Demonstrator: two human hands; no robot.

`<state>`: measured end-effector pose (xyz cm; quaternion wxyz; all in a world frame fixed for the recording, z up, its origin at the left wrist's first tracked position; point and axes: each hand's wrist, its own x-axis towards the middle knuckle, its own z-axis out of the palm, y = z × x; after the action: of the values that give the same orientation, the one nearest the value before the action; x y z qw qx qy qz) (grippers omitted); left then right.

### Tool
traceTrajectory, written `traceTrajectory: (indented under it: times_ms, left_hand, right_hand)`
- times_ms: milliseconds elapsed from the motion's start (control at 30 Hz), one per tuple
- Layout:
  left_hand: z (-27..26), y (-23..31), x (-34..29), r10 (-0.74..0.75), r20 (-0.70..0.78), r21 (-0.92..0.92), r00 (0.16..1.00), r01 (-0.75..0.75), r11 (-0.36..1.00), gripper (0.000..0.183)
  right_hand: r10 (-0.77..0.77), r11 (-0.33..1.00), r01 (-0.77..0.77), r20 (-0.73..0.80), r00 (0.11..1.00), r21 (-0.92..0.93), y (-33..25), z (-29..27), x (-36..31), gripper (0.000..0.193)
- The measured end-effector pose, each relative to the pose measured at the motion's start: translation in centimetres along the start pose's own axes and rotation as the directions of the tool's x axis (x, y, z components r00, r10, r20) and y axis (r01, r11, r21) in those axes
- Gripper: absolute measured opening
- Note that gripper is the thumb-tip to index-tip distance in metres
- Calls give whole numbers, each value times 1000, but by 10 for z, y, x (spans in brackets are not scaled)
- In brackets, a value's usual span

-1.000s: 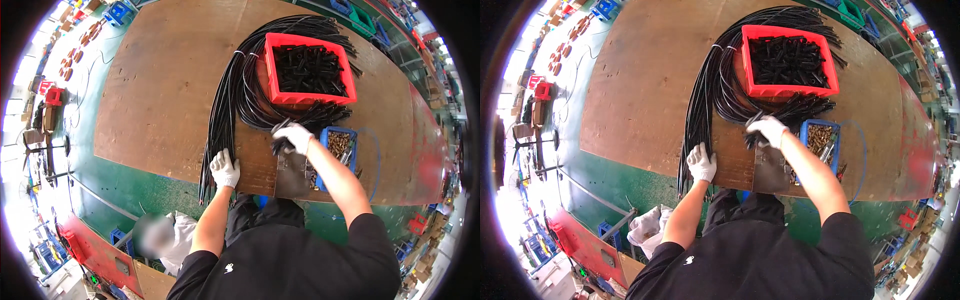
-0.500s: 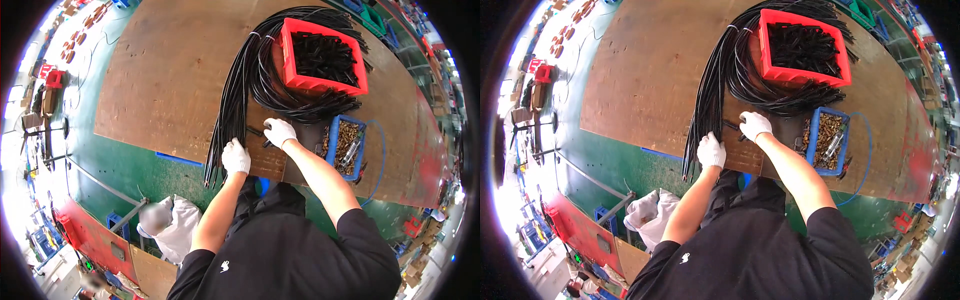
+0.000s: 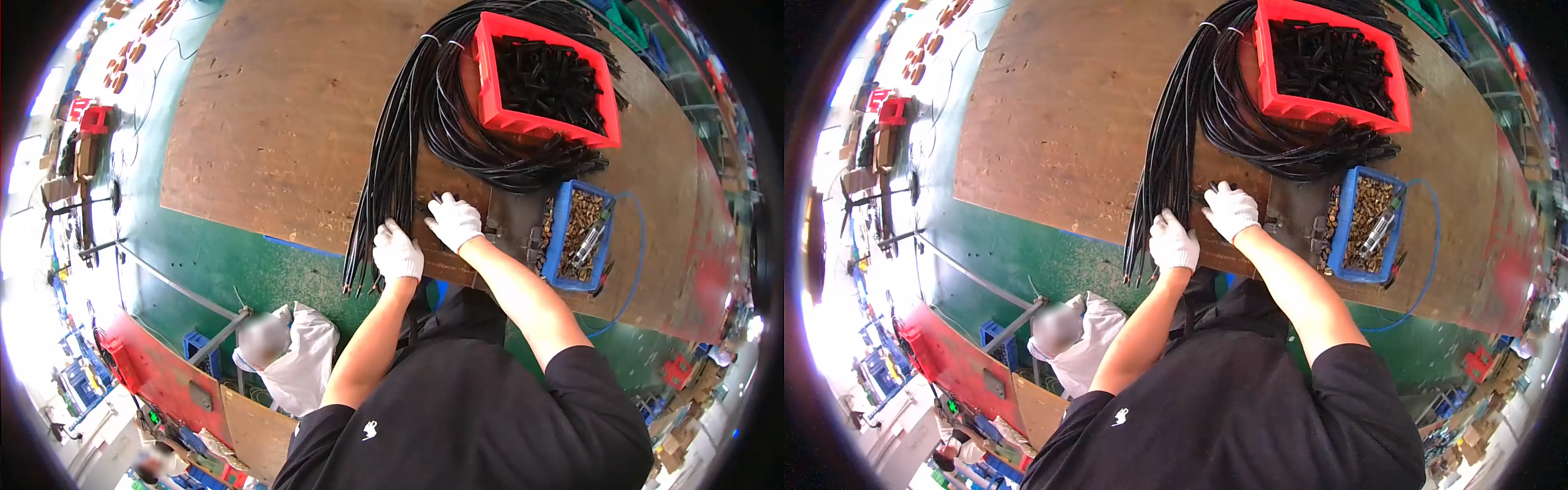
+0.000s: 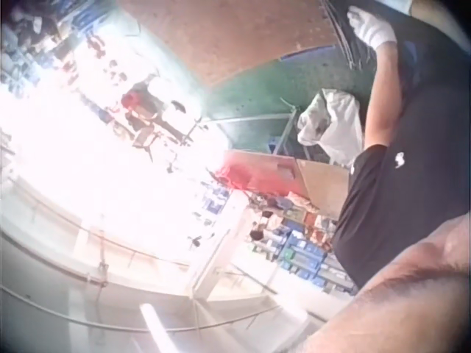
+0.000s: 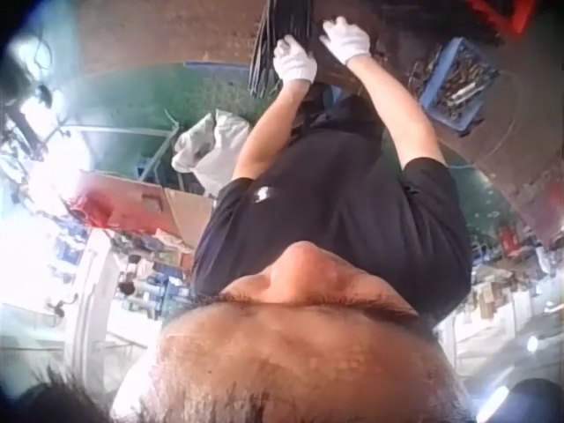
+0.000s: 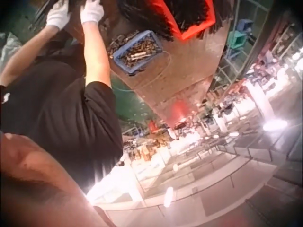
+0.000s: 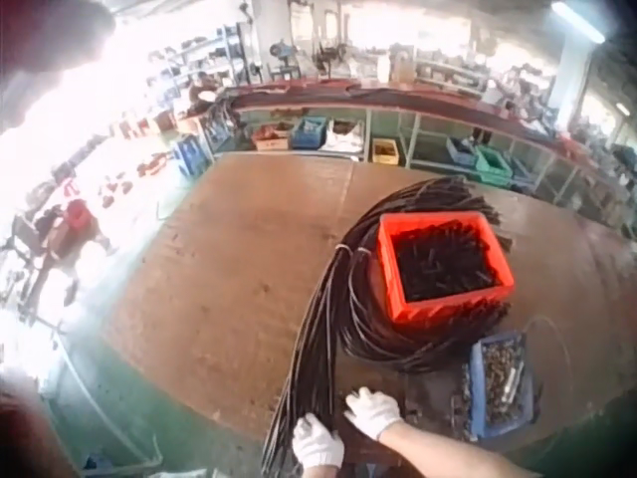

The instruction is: Assemble metal connectors and plastic caps onto the ends of black electrical cables using a pneumatic tool.

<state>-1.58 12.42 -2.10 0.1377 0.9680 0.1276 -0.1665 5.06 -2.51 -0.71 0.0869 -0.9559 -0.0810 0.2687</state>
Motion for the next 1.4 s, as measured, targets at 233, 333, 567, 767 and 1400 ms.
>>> traceTrajectory:
  times_ms: [233,333,567,767,1400]
  left_hand:
    - [-5,6,22,-119,70,50,990,116,992,45]
    - [0,6,28,-146,144,32,979,143,989,42]
    - [-2,3,22,-154,191,-68,969,170,983,40]
    - [5,-41,26,136,603,-778,786,543,315,20]
    - [-36,-30,24,289,750,-657,595,721,220,13]
  right_hand:
    - [-7,997,0,97,995,71,22,-16,23,39]
    - [67,990,-74,70,995,119,26,-20,26,41]
    - [139,900,-93,-78,987,426,41,-27,-1,49]
    - [221,809,-134,-85,972,572,63,-15,-25,51]
    - [-161,483,-452,583,796,750,26,32,-165,75]
